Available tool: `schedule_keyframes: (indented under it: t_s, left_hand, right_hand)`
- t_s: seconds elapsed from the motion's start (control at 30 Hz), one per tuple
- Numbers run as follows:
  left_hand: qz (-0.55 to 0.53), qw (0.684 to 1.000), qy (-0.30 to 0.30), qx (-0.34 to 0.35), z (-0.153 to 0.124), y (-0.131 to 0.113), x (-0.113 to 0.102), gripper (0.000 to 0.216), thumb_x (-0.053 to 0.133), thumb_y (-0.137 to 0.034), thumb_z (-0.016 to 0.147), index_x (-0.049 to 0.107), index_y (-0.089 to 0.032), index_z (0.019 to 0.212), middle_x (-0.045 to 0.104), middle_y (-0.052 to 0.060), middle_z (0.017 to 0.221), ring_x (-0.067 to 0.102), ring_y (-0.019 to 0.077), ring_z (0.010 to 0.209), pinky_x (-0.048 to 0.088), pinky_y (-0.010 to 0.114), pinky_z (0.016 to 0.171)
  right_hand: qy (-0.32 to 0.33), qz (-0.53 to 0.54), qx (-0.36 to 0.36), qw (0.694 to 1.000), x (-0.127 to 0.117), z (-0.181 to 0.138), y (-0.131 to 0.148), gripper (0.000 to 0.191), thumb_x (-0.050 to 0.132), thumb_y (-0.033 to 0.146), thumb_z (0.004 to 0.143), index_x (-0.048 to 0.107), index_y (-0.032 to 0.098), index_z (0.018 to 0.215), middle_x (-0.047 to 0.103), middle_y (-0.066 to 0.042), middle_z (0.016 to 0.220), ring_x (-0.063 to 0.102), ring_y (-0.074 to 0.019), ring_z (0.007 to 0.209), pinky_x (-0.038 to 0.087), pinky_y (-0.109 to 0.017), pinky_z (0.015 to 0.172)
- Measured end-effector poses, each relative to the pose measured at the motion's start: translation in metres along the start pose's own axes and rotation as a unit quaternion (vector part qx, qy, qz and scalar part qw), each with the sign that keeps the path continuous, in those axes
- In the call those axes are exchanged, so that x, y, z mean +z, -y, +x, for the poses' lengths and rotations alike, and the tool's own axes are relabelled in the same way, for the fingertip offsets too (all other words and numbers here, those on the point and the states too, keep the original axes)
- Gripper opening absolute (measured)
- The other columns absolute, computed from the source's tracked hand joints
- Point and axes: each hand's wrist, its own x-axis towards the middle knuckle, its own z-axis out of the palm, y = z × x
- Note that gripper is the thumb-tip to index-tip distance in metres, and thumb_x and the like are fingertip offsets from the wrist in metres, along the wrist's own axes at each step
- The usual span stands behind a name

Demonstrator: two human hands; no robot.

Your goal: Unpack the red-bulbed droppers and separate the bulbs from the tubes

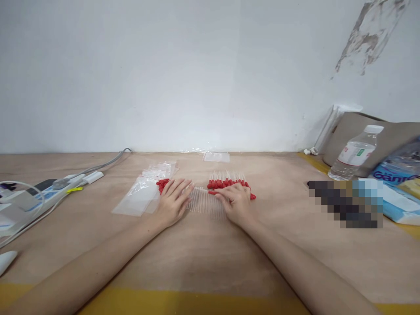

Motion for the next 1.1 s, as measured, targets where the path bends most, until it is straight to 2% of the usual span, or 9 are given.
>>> schedule_keyframes:
  t_s: [0.1, 0.2, 0.3, 0.4, 0.6, 0.7, 0.87, 0.97, 1.1]
  left_hand:
    - [-0.013, 0.999, 0.028, 0.037, 0.001, -0.004, -0.001, 0.031, 0.046, -0.022, 0.086, 0.052, -0.021, 0.116, 0.062, 0.004, 0.110, 0.050, 0.0214, 0.109, 0.024, 0.047, 0.102]
    - [-0.031, 0.998, 0.028, 0.048, 0.000, -0.005, 0.001, 0.021, 0.047, -0.021, 0.086, 0.060, -0.022, 0.102, 0.068, 0.001, 0.087, 0.058, 0.0172, 0.092, 0.021, 0.049, 0.104]
    - [-0.039, 0.997, 0.017, 0.061, 0.000, -0.007, 0.004, 0.019, 0.047, -0.019, 0.086, 0.062, -0.020, 0.097, 0.068, 0.001, 0.079, 0.060, 0.0162, 0.087, 0.023, 0.049, 0.103]
    - [-0.048, 0.996, 0.012, 0.076, 0.001, -0.009, 0.004, 0.019, 0.047, -0.017, 0.086, 0.061, -0.019, 0.098, 0.069, 0.001, 0.081, 0.060, 0.0163, 0.089, 0.023, 0.048, 0.104]
    - [-0.069, 0.994, 0.000, 0.085, 0.004, -0.014, 0.004, 0.023, 0.051, -0.025, 0.085, 0.057, -0.020, 0.107, 0.069, 0.000, 0.083, 0.061, 0.0171, 0.091, 0.019, 0.050, 0.106]
    - [-0.069, 0.993, -0.012, 0.091, 0.004, -0.015, 0.006, 0.016, 0.049, -0.022, 0.086, 0.059, -0.020, 0.099, 0.069, -0.001, 0.080, 0.061, 0.0156, 0.091, 0.015, 0.050, 0.108]
    - [-0.068, 0.992, 0.027, 0.102, 0.004, -0.016, 0.005, 0.017, 0.045, -0.019, 0.087, 0.060, -0.018, 0.080, 0.068, -0.001, 0.074, 0.061, 0.0149, 0.093, 0.012, 0.050, 0.109]
    - [-0.074, 0.991, 0.049, 0.102, 0.005, -0.015, 0.002, 0.016, 0.045, -0.020, 0.087, 0.060, -0.018, 0.081, 0.068, 0.000, 0.083, 0.057, 0.0168, 0.101, 0.013, 0.051, 0.108]
    - [-0.095, 0.988, 0.062, 0.108, 0.004, -0.015, 0.000, 0.015, 0.045, -0.019, 0.086, 0.060, -0.019, 0.084, 0.067, -0.001, 0.095, 0.053, 0.0174, 0.109, 0.018, 0.047, 0.108]
  right_hand:
    - [0.013, 0.015, -0.065, 0.998, 0.008, -0.008, 0.016, 0.017, 0.052, 0.034, 0.083, 0.067, 0.031, 0.092, 0.068, 0.001, 0.080, 0.051, -0.0147, 0.077, 0.026, -0.034, 0.076]
    - [0.013, 0.020, -0.081, 0.996, 0.009, -0.011, 0.019, 0.016, 0.053, 0.032, 0.082, 0.067, 0.029, 0.091, 0.068, 0.000, 0.082, 0.051, -0.0150, 0.078, 0.026, -0.034, 0.076]
    - [0.021, 0.005, -0.095, 0.995, 0.008, -0.011, 0.020, 0.022, 0.055, 0.031, 0.080, 0.063, 0.025, 0.100, 0.066, -0.003, 0.095, 0.052, -0.0176, 0.086, 0.028, -0.036, 0.078]
    - [0.036, -0.028, -0.131, 0.990, 0.009, -0.011, 0.022, 0.031, 0.056, 0.035, 0.078, 0.059, 0.022, 0.106, 0.065, -0.005, 0.098, 0.052, -0.0194, 0.092, 0.028, -0.040, 0.085]
    - [0.025, -0.042, -0.165, 0.985, 0.012, -0.011, 0.027, 0.014, 0.052, 0.027, 0.083, 0.062, 0.024, 0.093, 0.068, 0.000, 0.083, 0.055, -0.0161, 0.087, 0.023, -0.043, 0.092]
    - [0.028, -0.039, -0.175, 0.983, 0.011, -0.011, 0.028, 0.011, 0.053, 0.026, 0.083, 0.063, 0.024, 0.088, 0.068, 0.001, 0.077, 0.055, -0.0164, 0.085, 0.025, -0.043, 0.092]
    - [0.029, -0.018, -0.235, 0.971, 0.011, -0.010, 0.024, 0.013, 0.050, 0.021, 0.083, 0.062, 0.020, 0.090, 0.066, -0.002, 0.072, 0.056, -0.0148, 0.077, 0.040, -0.035, 0.081]
    - [0.040, -0.003, -0.267, 0.963, 0.012, -0.010, 0.020, 0.015, 0.048, 0.019, 0.084, 0.061, 0.017, 0.093, 0.065, -0.004, 0.074, 0.056, -0.0147, 0.076, 0.046, -0.028, 0.070]
    - [0.030, 0.001, -0.286, 0.958, 0.013, -0.011, 0.019, 0.016, 0.048, 0.017, 0.084, 0.060, 0.016, 0.095, 0.065, -0.004, 0.077, 0.058, -0.0147, 0.078, 0.049, -0.029, 0.073]
